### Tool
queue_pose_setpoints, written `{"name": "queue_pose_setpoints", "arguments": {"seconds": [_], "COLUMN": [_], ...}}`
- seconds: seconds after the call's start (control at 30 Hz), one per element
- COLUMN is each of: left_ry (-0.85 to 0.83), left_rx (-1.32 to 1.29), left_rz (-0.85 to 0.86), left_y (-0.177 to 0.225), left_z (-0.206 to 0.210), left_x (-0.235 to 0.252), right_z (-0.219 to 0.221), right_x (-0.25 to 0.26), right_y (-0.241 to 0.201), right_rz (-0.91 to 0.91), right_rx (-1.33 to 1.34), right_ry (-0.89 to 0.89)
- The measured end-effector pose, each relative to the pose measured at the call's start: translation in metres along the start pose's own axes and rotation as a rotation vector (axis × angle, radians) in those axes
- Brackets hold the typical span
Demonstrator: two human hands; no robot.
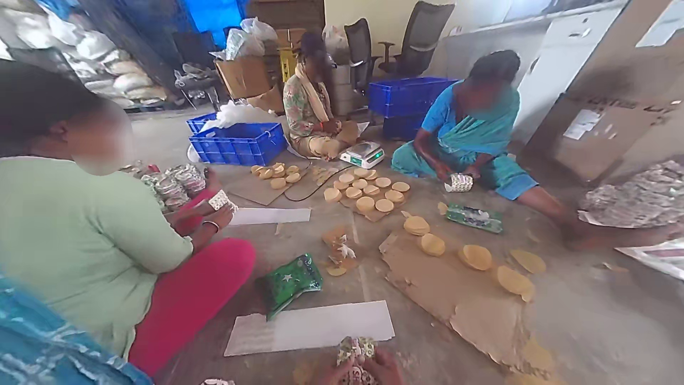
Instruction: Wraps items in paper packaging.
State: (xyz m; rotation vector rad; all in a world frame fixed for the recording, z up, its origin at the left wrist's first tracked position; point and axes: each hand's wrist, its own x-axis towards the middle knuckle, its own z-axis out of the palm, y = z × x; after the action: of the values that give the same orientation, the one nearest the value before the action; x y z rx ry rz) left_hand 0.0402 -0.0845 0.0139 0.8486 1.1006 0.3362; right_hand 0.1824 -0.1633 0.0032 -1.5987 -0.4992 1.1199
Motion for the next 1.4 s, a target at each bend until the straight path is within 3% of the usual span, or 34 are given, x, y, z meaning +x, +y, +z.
{"name": "queue_pose_setpoints", "arguments": {"seconds": [0.13,0.33,0.53,0.7,0.93,1.17,1.4], "left_ry": [0.053,0.166,0.075,0.159,0.163,-0.047,0.068], "left_rx": [-0.122,-0.06,0.153,0.044,0.045,-0.037,0.291], "left_rz": [0.012,0.143,0.086,0.164,0.132,0.078,0.129], "left_y": [0.007,-0.007,0.003,-0.003,0.0,-0.002,-0.009], "left_z": [0.006,0.001,0.001,0.007,0.008,-0.013,-0.006], "left_x": [-0.009,0.0,-0.016,-0.015,-0.012,0.003,0.02], "right_z": [-0.003,-0.004,-0.003,-0.001,0.001,-0.004,-0.007], "right_x": [0.002,-0.002,-0.006,-0.007,-0.007,0.002,0.002], "right_y": [0.001,0.002,0.022,0.022,0.017,0.023,0.028], "right_rz": [-0.039,-0.081,-0.229,-0.173,-0.115,-0.027,-0.028], "right_rx": [-0.026,0.037,0.035,0.084,0.142,0.25,0.225], "right_ry": [-0.077,-0.09,-0.039,-0.039,-0.036,-0.049,-0.082]}}
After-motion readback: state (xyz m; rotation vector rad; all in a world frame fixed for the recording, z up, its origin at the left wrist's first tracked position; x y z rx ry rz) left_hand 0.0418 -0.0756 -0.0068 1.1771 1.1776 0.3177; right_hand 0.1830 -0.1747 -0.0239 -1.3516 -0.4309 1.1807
